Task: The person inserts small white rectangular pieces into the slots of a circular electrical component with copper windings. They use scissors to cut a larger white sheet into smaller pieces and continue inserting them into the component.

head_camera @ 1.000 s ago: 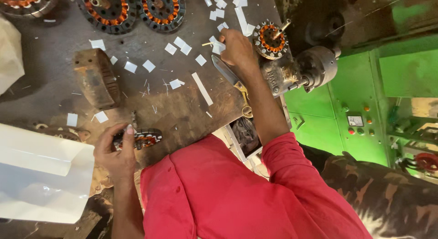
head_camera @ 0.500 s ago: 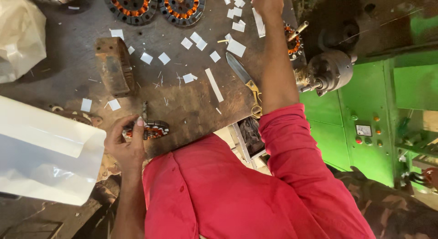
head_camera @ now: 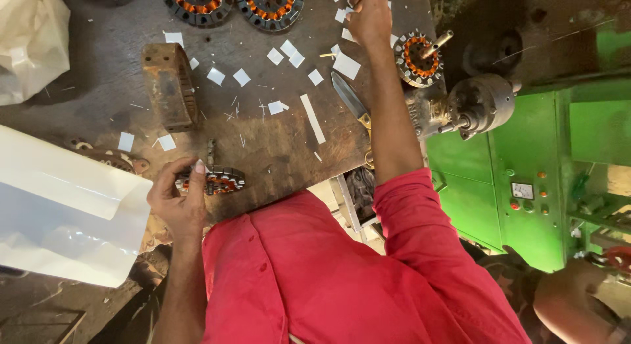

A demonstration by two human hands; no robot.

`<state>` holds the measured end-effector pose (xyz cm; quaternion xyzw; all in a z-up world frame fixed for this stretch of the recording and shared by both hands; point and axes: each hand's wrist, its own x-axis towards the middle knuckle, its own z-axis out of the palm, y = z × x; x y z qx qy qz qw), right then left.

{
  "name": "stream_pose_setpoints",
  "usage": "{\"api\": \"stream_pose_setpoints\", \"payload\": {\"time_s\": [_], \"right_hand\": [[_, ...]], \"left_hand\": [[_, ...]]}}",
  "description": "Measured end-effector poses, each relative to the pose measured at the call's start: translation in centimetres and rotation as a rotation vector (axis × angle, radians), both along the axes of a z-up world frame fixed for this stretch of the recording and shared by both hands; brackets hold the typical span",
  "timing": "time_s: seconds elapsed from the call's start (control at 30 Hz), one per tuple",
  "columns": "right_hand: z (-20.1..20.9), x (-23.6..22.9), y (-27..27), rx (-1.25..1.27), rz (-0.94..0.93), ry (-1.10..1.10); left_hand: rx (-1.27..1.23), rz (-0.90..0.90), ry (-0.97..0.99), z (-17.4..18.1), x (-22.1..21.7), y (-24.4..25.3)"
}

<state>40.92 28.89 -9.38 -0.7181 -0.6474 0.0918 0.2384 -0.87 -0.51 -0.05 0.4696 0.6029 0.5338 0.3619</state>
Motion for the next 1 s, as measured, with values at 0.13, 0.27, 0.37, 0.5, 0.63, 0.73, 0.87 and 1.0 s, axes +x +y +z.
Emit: {"api": "stream_pose_setpoints", "payload": {"time_s": [0.13, 0.27, 0.37, 0.5, 0.63, 0.73, 0.87, 1.0], "right_hand": [[1.2, 0.1, 0.0, -0.068, 0.020, 0.003], [0.5, -1.0, 0.2, 0.013, 0.033, -0.167], [0.1, -1.9, 1.1, -0.047, -0.064, -0.325], [0.0, -1.6, 1.3, -0.134, -0.070, -0.250], [0.2, -1.8, 1.2, -0.144, -0.051, -0.321], [-0.1, -1.8, 1.2, -0.209, -0.083, -0.373], [-0.5, -0.2, 1.4, -0.224, -0.109, -0.122], [-0.2, -0.2, 0.7, -0.181, -0.058, -0.019]], "left_hand": [[0.039, 0.024, -0.005, 0.7, 0.0, 0.3], [0.141, 0.005, 0.080, 1.9, 0.0, -0.1], [0.108, 0.004, 0.187, 2.9, 0.1, -0.5], [0.067, -0.063, 0.095, 3.8, 1.0, -0.8], [0.019, -0.139, 0.100, 3.9, 2.4, -1.2], [0.036, -0.213, 0.086, 3.8, 3.3, -1.5], [0.025, -0.268, -0.004, 3.5, 4.3, -1.6], [-0.017, -0.284, -0.043, 3.2, 5.0, -1.7]]}}
